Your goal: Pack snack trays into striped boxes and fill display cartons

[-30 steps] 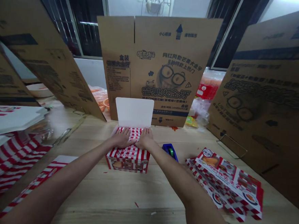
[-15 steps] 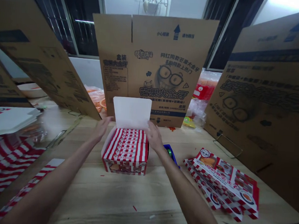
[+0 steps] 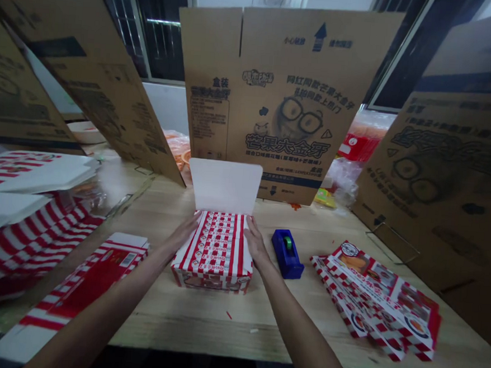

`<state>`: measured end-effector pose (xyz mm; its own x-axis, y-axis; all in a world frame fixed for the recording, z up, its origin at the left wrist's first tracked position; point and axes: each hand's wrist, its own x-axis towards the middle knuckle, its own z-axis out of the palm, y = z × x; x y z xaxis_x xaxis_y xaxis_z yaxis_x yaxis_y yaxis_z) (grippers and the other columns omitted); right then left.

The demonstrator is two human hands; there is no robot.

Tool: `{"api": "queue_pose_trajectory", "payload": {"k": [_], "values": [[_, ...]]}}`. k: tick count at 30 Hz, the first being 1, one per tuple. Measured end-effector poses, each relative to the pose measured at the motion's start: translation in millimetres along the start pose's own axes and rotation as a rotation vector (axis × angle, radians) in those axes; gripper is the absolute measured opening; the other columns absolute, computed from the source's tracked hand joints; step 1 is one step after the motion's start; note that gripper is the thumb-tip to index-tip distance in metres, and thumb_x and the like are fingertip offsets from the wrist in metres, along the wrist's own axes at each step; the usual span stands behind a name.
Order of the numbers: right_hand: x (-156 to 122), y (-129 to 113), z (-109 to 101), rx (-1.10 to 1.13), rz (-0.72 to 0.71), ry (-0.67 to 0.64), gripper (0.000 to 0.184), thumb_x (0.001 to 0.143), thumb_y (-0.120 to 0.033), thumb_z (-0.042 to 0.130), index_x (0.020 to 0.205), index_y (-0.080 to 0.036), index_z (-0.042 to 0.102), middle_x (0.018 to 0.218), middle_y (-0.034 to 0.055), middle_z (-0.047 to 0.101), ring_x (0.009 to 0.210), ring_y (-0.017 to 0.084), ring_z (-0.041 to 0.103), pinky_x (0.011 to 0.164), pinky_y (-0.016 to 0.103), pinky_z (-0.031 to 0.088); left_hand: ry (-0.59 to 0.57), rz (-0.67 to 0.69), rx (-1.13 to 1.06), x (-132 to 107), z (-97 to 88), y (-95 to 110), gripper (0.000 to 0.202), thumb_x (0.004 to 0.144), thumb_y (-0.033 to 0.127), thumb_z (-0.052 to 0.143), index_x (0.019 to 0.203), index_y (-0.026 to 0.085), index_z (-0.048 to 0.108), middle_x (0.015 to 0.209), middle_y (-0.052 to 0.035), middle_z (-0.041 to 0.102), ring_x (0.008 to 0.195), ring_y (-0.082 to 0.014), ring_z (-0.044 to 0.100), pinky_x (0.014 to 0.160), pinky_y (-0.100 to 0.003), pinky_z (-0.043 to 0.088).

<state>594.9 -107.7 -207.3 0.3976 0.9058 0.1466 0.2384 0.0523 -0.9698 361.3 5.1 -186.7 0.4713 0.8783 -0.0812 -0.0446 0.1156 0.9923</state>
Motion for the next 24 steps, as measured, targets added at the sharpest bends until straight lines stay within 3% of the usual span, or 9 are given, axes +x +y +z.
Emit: {"api": "queue_pose_trajectory", "payload": {"k": [2, 5, 7, 10, 12, 14, 17, 20, 24], "values": [[3.1, 5.5, 2.6, -0.009, 0.036, 0.010, 0.062, 0.077, -0.044, 0.056, 0.132, -0.017, 0.056, 0.154, 0.0079, 0.030, 0.142, 0.026, 0.028, 0.118, 0.041, 0.023, 0.031, -0.017, 0.038, 0.5, -3.9, -8.1, 0.055, 0.079, 0.035, 0.064, 0.131, 0.020, 0.056, 0.142, -0.0082, 0.051, 0.127, -0.0282, 0.051, 0.106, -0.041, 0.043], [12.2, 8.8, 5.0, -0.027, 0.030, 0.019, 0.059, 0.071, -0.036, 0.059, 0.126, -0.015, 0.060, 0.149, 0.0113, 0.036, 0.138, 0.028, 0.035, 0.116, 0.041, 0.027, 0.004, -0.049, 0.092, 3.8, -7.4, -12.6, 0.063, 0.078, 0.028, 0.063, 0.138, 0.018, 0.049, 0.128, -0.0110, 0.063, 0.110, -0.0301, 0.063, 0.096, -0.047, 0.050], [15.0, 9.0, 4.2, -0.046, 0.016, 0.016, 0.056, 0.070, -0.034, 0.061, 0.123, -0.017, 0.061, 0.145, 0.0111, 0.040, 0.137, 0.027, 0.035, 0.115, 0.042, 0.027, -0.006, -0.030, 0.133, 5.6, -8.7, -11.9, 0.062, 0.076, 0.025, 0.063, 0.137, 0.017, 0.050, 0.124, -0.0115, 0.065, 0.110, -0.0303, 0.063, 0.098, -0.049, 0.048], [11.5, 9.7, 1.9, -0.098, -0.025, -0.001, 0.053, 0.074, -0.035, 0.059, 0.125, -0.021, 0.057, 0.145, 0.0085, 0.039, 0.139, 0.024, 0.031, 0.115, 0.040, 0.028, 0.029, 0.069, 0.182, 5.5, -8.8, -10.9, 0.054, 0.075, 0.020, 0.062, 0.129, 0.017, 0.058, 0.144, -0.0094, 0.047, 0.136, -0.0279, 0.039, 0.116, -0.043, 0.026], [7.8, 9.9, 1.3, -0.122, -0.036, -0.012, 0.061, 0.076, -0.036, 0.058, 0.134, -0.023, 0.047, 0.147, 0.0089, 0.037, 0.139, 0.022, 0.031, 0.114, 0.040, 0.029, 0.038, 0.119, 0.187, 3.9, -8.3, -11.0, 0.050, 0.074, 0.020, 0.062, 0.124, 0.017, 0.060, 0.151, -0.0079, 0.037, 0.143, -0.0267, 0.026, 0.120, -0.039, 0.017], [6.4, 8.4, 1.1, -0.093, -0.015, -0.010, 0.078, 0.076, -0.038, 0.059, 0.145, -0.022, 0.029, 0.151, 0.0113, 0.032, 0.141, 0.022, 0.030, 0.115, 0.042, 0.027, 0.009, 0.131, 0.161, 2.2, -8.3, -10.6, 0.055, 0.074, 0.022, 0.062, 0.128, 0.018, 0.055, 0.147, -0.0096, 0.042, 0.139, -0.0288, 0.034, 0.117, -0.043, 0.025], [10.3, 2.8, -0.6, 0.022, -0.028, -0.051, 0.098, 0.072, -0.043, 0.064, 0.151, -0.022, 0.009, 0.158, 0.0125, 0.017, 0.145, 0.023, 0.021, 0.115, 0.044, 0.027, -0.070, 0.135, 0.093, 1.6, -9.6, -7.6, 0.076, 0.073, 0.027, 0.063, 0.143, 0.023, 0.033, 0.134, -0.0108, 0.056, 0.118, -0.0292, 0.057, 0.101, -0.048, 0.045], [17.3, -3.2, -4.2, 0.104, -0.117, -0.156, 0.099, 0.068, -0.045, 0.070, 0.148, -0.022, 0.017, 0.156, 0.0130, 0.025, 0.141, 0.025, 0.031, 0.111, 0.043, 0.034, -0.121, 0.208, 0.030, 4.5, -11.1, -3.1, 0.094, 0.067, 0.027, 0.069, 0.147, 0.026, 0.019, 0.138, -0.0108, 0.052, 0.118, -0.0277, 0.056, 0.097, -0.043, 0.048], [20.2, -5.4, -7.8, 0.139, -0.163, -0.168, 0.079, 0.067, -0.048, 0.072, 0.135, -0.023, 0.040, 0.141, 0.0137, 0.049, 0.128, 0.027, 0.049, 0.104, 0.043, 0.043, -0.102, 0.306, 0.007, 9.0, -12.8, -3.7, 0.093, 0.061, 0.027, 0.071, 0.143, 0.025, 0.027, 0.145, -0.0104, 0.043, 0.130, -0.0270, 0.045, 0.106, -0.040, 0.040]]}}
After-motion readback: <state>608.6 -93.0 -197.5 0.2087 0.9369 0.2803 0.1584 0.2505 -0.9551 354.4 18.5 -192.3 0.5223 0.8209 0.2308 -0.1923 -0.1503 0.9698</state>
